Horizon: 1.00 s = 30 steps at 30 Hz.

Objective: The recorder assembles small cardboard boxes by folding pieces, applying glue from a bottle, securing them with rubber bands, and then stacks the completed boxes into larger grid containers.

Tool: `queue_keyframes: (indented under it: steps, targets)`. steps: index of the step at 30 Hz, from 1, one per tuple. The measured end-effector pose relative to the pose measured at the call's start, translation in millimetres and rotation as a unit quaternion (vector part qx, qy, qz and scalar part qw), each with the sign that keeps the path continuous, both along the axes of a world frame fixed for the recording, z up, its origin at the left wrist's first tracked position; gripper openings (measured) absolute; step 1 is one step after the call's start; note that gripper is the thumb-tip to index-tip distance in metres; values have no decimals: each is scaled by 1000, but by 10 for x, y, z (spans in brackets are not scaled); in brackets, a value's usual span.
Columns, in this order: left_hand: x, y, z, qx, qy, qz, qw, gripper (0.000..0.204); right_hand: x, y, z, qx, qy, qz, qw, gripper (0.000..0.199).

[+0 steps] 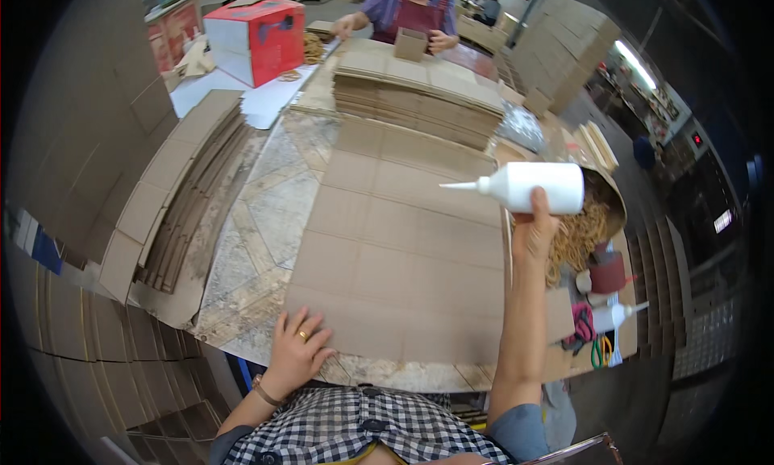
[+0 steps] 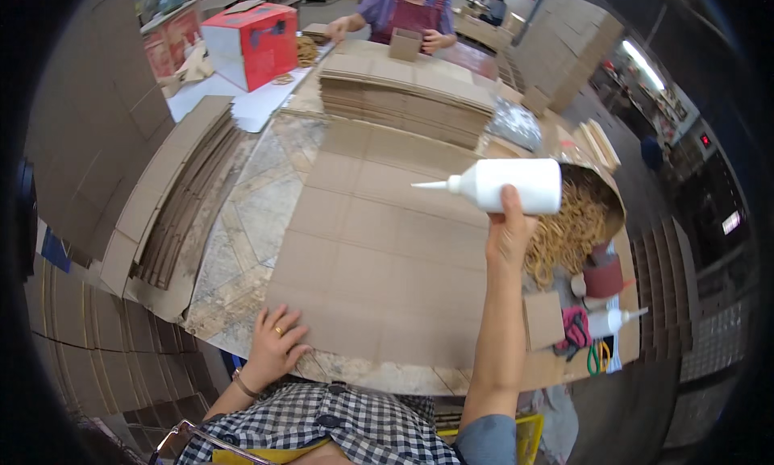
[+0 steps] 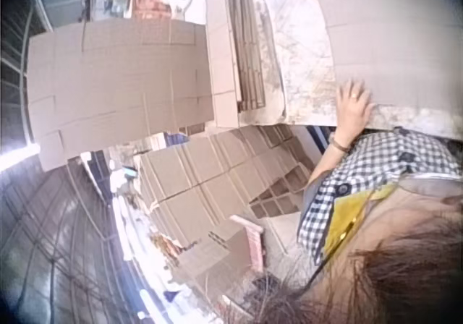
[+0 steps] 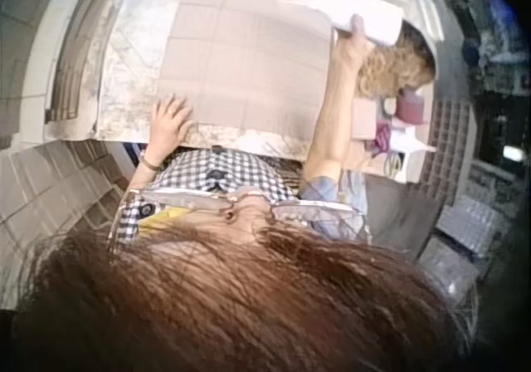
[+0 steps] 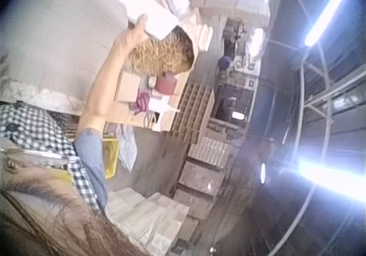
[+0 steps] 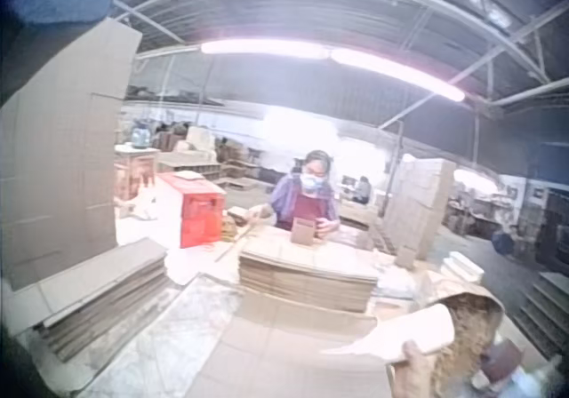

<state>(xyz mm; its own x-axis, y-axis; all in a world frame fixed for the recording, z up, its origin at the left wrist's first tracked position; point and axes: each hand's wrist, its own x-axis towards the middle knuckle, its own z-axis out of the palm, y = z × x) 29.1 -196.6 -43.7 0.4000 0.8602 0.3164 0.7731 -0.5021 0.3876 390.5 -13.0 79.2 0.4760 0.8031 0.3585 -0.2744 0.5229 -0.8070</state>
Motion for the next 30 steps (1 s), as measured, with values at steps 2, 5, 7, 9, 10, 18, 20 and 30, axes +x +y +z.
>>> queue_keyframes:
  steps: [2, 5, 7, 9, 10, 18, 20, 30]
  targets:
    - [-8, -6, -11, -15, -15, 9, 1000, 33, -273, 551, -105, -12, -54, 5, 998, 50]
    - [-37, 2, -15, -14, -3, 12, 1000, 32, -583, 1265, -285, -21, -94, 30, 995, 50]
    - [-57, 8, -122, -11, 4, 12, 1000, 32, -827, 1647, -397, -8, -132, 26, 991, 50]
    - [-74, 23, -177, -10, 2, 10, 1000, 34, -1017, 1995, -509, -12, -143, 57, 988, 53]
    - [-83, 12, -186, -13, 5, 8, 1000, 35, -1107, 2148, -592, -1, -154, 54, 987, 53]
    - [-90, -23, -270, -15, 67, 30, 997, 41, -1688, 2822, -1024, 36, -213, 74, 974, 57]
    - [-86, -30, -239, -28, 64, 29, 997, 43, -1768, 2875, -1031, 39, -226, 61, 971, 58]
    - [-70, -32, -252, -67, 41, 31, 996, 45, -1731, 2949, -1034, 22, -230, 65, 971, 65]
